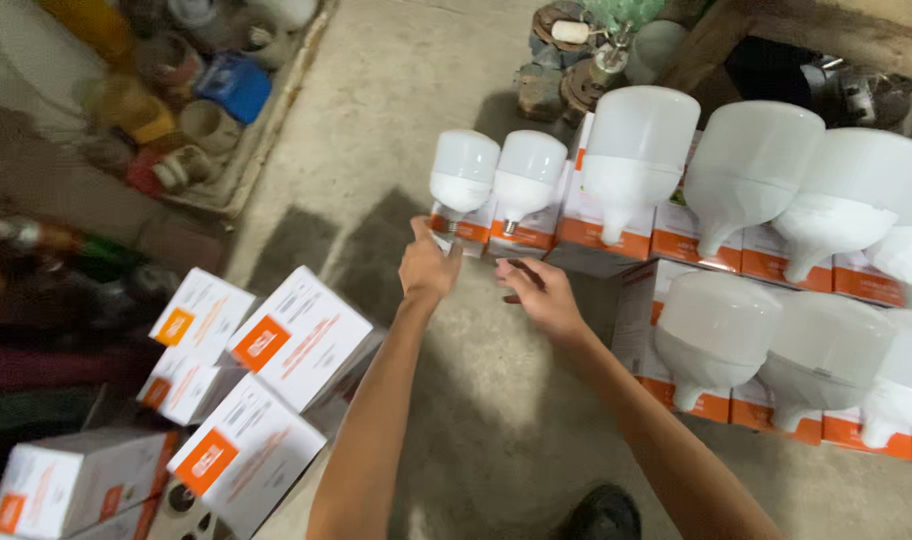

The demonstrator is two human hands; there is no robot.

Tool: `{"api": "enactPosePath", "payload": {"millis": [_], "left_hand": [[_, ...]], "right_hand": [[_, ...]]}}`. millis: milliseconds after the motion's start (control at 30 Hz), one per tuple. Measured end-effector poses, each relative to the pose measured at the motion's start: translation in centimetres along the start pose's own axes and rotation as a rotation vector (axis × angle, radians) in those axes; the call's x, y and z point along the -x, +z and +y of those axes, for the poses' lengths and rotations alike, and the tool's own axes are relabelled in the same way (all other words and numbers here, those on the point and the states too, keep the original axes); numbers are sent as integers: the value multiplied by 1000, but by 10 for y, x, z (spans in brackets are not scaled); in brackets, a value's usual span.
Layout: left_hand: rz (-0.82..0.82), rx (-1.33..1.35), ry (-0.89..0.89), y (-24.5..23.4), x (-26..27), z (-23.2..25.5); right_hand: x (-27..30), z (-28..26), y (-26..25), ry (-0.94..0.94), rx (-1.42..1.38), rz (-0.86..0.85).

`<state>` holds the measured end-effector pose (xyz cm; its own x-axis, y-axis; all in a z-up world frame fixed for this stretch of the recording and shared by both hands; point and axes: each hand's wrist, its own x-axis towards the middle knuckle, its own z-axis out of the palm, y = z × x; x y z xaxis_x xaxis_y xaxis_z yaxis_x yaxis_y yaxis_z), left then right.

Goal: The person picks up LED light bulbs from a floor arrangement and places them into individual cardboard boxes, closing the box flaps for each one.

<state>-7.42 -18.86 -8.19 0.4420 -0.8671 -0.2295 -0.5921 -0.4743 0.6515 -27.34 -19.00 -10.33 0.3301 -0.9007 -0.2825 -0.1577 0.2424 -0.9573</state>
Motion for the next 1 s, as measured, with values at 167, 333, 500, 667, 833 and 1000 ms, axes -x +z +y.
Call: {"api": "enactPosePath", "payload": {"millis": [167, 333, 500, 667, 833, 1000], "left_hand": [[12, -54, -158, 24, -41, 32], [192, -77, -35, 47, -53, 19], [175, 402, 117, 49, -13, -10], [202, 432, 566, 19, 55, 4], [54, 101, 745, 40, 37, -26], [22, 15, 333, 48, -8, -27]], "right_hand": [[-14, 3, -8, -43, -100, -36], [-28, -2, -12, 9, -104, -8], [-40, -16, -7, 54, -135, 48], [-41, -1, 16, -174, -445, -9], [-52, 9, 5, -34, -486, 63], [-42, 2, -16, -6, -564, 92]]}}
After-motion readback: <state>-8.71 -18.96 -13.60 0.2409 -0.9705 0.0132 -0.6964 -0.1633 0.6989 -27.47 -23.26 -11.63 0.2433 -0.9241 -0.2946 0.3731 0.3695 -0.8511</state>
